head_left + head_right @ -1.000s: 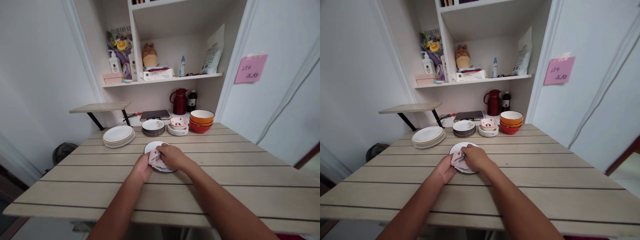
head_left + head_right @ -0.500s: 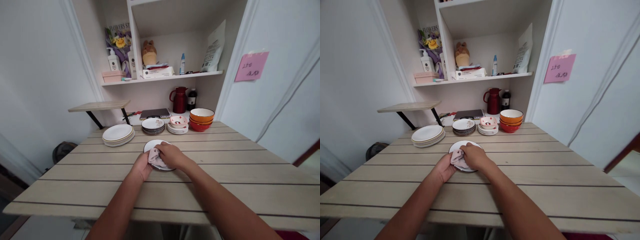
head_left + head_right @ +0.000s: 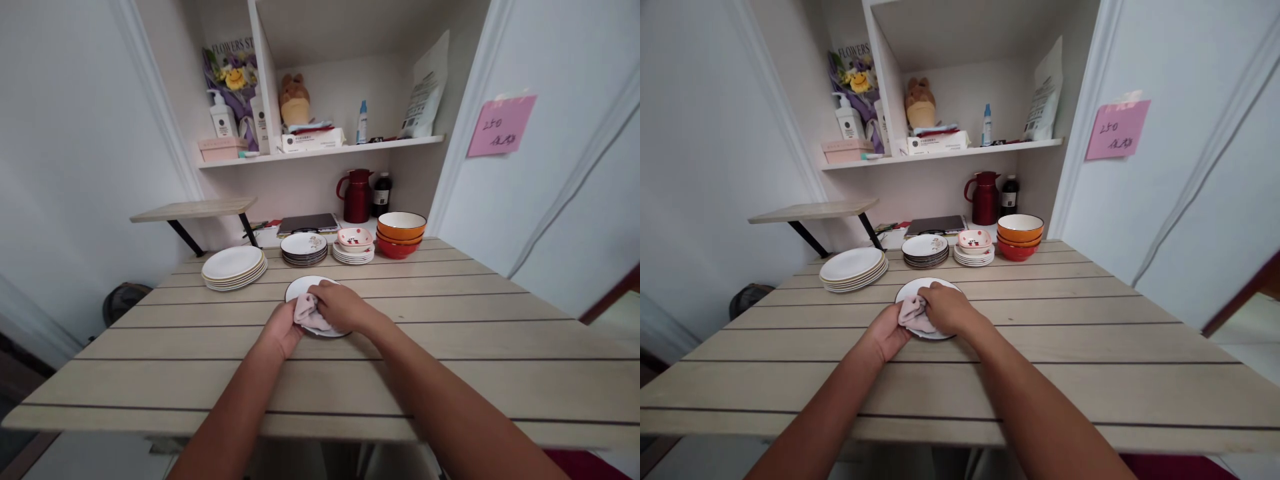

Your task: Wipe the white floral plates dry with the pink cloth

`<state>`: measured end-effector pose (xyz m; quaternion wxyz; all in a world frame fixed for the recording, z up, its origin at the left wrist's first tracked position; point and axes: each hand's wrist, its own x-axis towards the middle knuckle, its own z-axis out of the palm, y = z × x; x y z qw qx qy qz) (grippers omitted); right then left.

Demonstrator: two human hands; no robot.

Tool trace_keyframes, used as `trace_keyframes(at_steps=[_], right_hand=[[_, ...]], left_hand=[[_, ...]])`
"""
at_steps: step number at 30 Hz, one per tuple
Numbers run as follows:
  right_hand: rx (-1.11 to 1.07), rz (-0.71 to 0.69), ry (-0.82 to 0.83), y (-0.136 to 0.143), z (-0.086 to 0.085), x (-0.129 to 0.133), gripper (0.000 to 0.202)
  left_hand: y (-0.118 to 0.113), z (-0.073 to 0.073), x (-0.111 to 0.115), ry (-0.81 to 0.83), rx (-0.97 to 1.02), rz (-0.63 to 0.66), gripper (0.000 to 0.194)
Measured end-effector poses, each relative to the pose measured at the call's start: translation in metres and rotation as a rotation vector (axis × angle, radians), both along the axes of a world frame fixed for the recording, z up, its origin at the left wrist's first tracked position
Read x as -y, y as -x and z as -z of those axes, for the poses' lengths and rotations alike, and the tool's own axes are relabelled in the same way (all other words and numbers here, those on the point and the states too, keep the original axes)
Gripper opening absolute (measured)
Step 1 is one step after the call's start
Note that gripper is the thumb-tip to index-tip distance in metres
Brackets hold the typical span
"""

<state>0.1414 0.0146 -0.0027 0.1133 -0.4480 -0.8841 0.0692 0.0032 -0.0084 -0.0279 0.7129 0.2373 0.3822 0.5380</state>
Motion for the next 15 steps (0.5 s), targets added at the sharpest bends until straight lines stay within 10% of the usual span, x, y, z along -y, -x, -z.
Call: trace_keyframes(at_steps=[15], right_hand=[[-0.004,0.013,-0.011,0.0017,0.0007,0.0023,0.029]], left_hand=[[-0.0015,-0.0017,0.0000,0.012,0.005,-0.002,0.022]])
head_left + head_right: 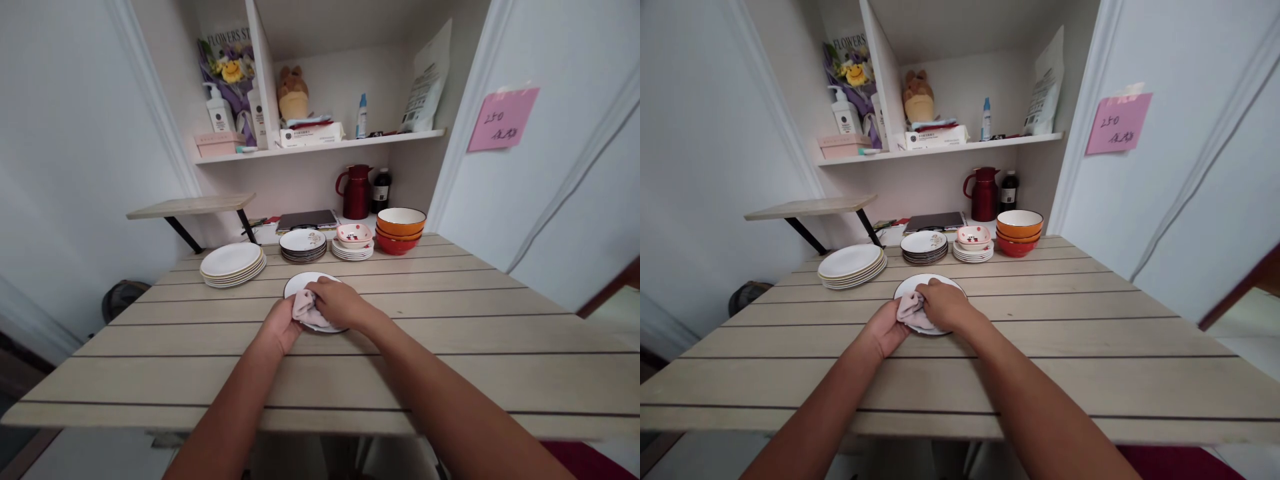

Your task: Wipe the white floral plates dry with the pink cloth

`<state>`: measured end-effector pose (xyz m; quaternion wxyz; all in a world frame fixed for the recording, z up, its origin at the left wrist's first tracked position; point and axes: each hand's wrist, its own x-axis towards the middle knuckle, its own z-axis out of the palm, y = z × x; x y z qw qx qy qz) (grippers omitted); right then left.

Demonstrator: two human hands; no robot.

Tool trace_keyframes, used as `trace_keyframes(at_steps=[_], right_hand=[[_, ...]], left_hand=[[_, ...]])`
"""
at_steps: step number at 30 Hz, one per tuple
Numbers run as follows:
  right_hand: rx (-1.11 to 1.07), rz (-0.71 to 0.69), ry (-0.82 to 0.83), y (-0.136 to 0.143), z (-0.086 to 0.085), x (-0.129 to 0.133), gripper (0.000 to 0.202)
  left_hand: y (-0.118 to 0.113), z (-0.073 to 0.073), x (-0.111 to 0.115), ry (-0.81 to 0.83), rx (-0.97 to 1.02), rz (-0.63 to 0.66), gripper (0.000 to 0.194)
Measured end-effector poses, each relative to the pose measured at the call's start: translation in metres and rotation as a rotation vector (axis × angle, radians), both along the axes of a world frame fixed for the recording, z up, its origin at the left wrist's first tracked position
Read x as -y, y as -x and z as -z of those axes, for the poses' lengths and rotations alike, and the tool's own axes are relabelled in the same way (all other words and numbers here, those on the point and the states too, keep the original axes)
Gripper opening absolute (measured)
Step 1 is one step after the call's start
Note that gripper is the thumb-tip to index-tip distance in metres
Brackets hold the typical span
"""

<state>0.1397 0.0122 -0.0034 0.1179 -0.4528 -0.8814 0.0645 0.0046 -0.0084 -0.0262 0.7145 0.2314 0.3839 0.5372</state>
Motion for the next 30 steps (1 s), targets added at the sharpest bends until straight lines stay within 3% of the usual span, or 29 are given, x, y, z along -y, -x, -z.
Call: trace_keyframes(at_steps=[24,30], right_hand=[[-0.026,-0.059,0.012,-0.0025,0.0000,-0.0025,0.025],[-0.025,-0.003,0.000,0.0009,0.0000,0.0007,0.026]], left_hand=[[0.0008,0.0011,-0.0007,-0.019,-0.010,0.002,0.019],[0.0008,0.0020,-0.0024,-0.022,-0.009,0.000,0.022]])
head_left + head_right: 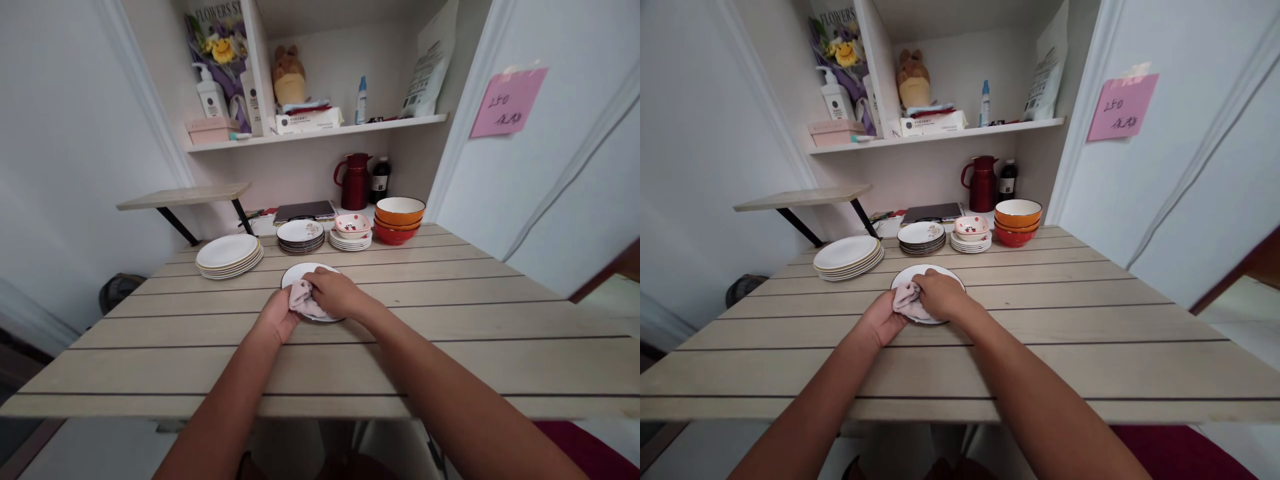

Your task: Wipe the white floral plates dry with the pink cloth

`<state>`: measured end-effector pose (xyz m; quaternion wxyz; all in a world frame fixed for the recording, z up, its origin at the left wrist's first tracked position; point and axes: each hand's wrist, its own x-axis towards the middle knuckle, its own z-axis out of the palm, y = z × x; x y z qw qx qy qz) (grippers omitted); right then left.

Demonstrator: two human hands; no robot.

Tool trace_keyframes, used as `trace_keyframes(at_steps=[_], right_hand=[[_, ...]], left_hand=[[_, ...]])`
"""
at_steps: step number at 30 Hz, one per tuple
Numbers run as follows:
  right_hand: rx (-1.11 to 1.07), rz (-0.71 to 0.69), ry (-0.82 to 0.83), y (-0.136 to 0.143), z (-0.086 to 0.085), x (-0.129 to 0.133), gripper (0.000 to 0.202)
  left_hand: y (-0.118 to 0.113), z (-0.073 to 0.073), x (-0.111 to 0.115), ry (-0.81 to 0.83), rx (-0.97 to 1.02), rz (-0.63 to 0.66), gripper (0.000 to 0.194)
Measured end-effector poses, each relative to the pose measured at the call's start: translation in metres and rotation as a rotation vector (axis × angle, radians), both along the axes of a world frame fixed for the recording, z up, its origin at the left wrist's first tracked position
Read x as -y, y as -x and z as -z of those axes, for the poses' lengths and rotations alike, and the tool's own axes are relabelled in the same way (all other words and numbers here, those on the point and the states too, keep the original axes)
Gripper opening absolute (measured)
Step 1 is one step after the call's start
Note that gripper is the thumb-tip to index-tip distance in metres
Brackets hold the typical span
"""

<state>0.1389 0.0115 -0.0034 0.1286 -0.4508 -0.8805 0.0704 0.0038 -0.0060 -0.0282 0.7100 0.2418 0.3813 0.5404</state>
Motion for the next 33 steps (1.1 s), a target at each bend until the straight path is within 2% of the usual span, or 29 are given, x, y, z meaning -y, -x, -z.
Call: trace_keyframes(at_steps=[7,33], right_hand=[[0.046,-0.002,-0.013,0.0000,-0.0012,0.0013,0.027],[-0.001,-0.008,-0.017,0.0001,0.0020,-0.0013,0.026]], left_hand=[[0.0001,0.0011,-0.0002,0.016,0.006,0.004,0.022],[0.0011,0.0033,-0.0020,0.006,0.020,0.011,0.020]])
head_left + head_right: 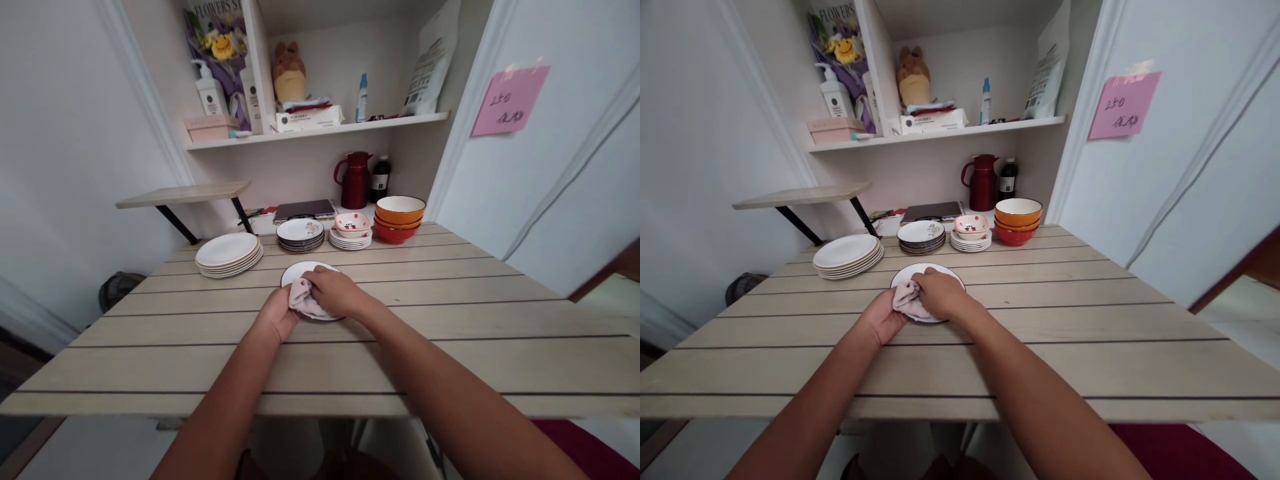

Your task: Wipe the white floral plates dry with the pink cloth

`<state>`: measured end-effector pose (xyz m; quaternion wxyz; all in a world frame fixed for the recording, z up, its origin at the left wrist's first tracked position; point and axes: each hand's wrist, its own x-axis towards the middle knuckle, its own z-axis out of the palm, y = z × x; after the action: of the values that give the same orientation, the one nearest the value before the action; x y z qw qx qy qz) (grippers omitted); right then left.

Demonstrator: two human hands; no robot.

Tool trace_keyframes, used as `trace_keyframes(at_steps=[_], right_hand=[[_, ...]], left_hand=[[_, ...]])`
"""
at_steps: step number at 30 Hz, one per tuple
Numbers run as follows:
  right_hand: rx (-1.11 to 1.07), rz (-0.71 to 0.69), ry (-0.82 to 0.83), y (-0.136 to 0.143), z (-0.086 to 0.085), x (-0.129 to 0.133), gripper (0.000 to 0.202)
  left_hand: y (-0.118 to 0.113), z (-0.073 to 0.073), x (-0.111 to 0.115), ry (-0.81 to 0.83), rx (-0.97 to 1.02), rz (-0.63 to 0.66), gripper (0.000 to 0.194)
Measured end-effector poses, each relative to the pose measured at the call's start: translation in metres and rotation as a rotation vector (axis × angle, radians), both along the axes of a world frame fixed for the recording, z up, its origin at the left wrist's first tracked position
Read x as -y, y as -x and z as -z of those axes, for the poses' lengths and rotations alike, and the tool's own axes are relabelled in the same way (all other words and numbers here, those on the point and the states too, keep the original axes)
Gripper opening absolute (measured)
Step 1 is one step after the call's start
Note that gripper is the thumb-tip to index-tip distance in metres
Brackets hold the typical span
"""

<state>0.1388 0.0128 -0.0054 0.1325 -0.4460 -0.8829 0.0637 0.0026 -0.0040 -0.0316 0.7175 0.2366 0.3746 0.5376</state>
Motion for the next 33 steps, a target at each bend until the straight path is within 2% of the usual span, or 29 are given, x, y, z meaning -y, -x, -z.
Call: trace_keyframes(at_steps=[8,19,22,24,28,31,33], right_hand=[[-0.046,0.013,0.038,0.000,-0.001,-0.002,0.026],[0.026,0.011,0.022,-0.001,-0.002,0.000,0.027],[-0.060,-0.037,0.026,0.001,0.000,0.000,0.029],[-0.192,-0.058,0.025,0.003,0.003,0.000,0.037],[-0.370,0.062,0.025,0.005,0.009,-0.003,0.054],[-0.381,0.229,0.040,0.003,0.013,-0.008,0.051],[-0.400,0.272,0.083,0.000,0.013,-0.012,0.048]], left_hand=[[-0.001,-0.003,0.002,0.009,-0.014,-0.006,0.017],[-0.001,-0.002,0.001,0.006,-0.030,-0.013,0.021],[-0.001,-0.002,0.001,0.004,-0.024,-0.011,0.021],[-0.002,-0.002,0.000,0.007,-0.016,-0.004,0.021],[-0.002,-0.001,0.000,0.014,0.008,0.014,0.023],[-0.002,0.000,0.000,0.019,0.029,0.016,0.024],[-0.001,0.001,0.000,0.020,0.044,0.019,0.026]])
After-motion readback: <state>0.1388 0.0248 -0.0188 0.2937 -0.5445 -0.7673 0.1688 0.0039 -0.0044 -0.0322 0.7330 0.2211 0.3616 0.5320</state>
